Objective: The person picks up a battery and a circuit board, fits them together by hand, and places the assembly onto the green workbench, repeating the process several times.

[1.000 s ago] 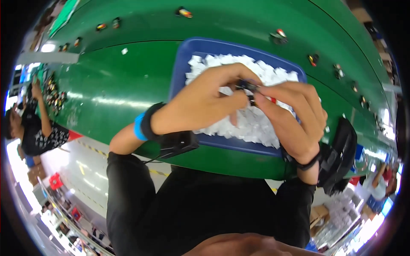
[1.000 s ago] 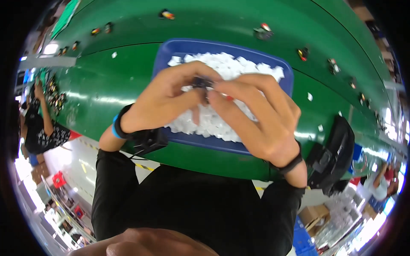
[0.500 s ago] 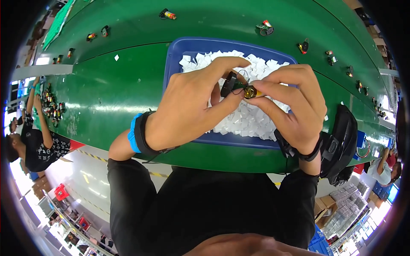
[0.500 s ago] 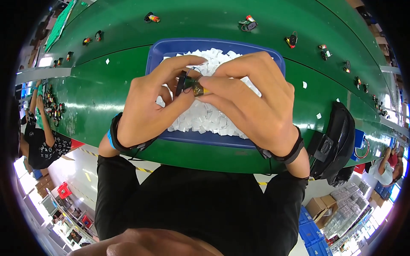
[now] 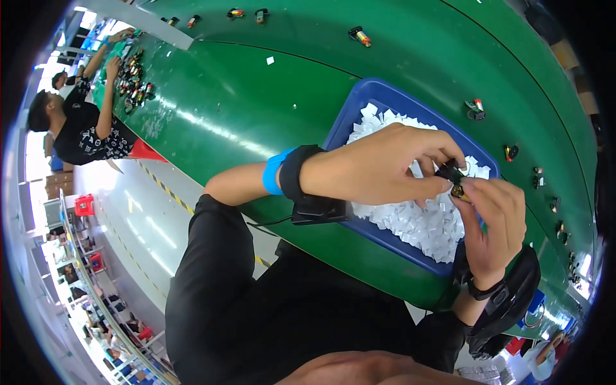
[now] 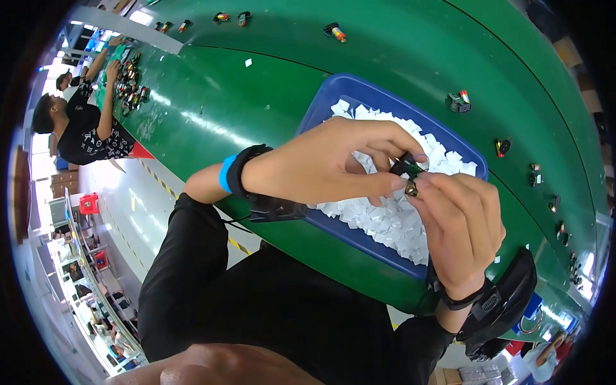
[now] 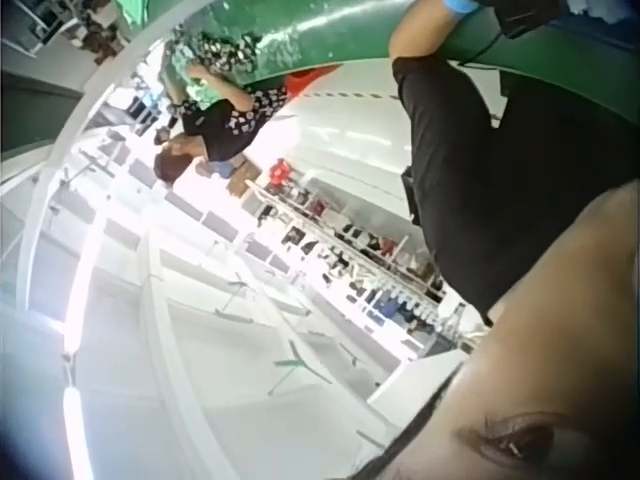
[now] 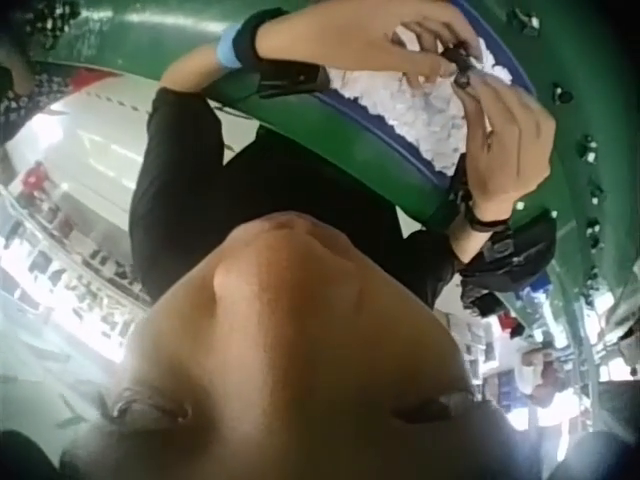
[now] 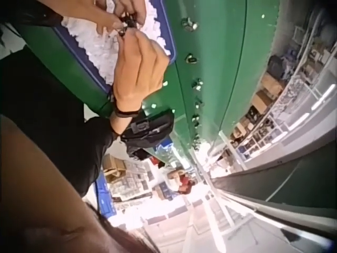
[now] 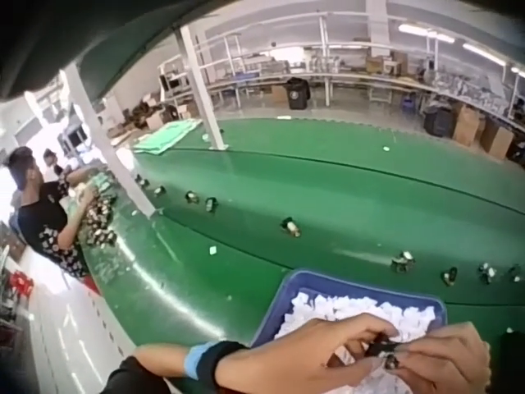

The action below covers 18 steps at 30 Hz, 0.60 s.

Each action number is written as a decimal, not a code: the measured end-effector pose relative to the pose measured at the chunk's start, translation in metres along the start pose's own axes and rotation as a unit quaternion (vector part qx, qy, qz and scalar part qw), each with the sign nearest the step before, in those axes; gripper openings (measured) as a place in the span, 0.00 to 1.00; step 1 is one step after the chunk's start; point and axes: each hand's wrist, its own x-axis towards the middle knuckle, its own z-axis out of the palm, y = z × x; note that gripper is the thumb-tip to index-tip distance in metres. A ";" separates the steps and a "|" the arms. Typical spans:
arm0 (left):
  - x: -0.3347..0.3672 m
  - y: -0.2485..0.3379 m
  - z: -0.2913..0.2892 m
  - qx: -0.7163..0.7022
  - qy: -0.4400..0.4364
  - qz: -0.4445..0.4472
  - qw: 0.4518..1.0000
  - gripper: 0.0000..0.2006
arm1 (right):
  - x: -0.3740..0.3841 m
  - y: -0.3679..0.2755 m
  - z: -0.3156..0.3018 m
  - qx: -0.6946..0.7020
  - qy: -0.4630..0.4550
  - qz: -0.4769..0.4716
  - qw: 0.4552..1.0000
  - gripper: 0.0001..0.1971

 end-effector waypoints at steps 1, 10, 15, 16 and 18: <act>0.001 -0.001 -0.001 0.003 0.000 0.007 1.000 0.19 | 0.000 0.000 0.000 -0.008 -0.008 0.005 1.000 0.22; -0.001 0.001 0.002 0.004 -0.021 -0.039 0.999 0.17 | -0.002 -0.002 0.010 -0.024 -0.002 -0.006 1.000 0.22; 0.000 -0.006 0.004 -0.066 -0.018 -0.043 0.997 0.17 | -0.004 -0.002 0.008 -0.043 -0.017 -0.027 0.999 0.22; 0.007 -0.010 0.002 -0.064 -0.016 -0.042 0.997 0.17 | -0.006 0.004 0.010 -0.044 -0.026 -0.022 0.998 0.22; 0.006 -0.009 0.006 -0.058 -0.013 -0.025 0.998 0.18 | -0.006 0.000 0.004 -0.062 -0.039 -0.012 0.997 0.22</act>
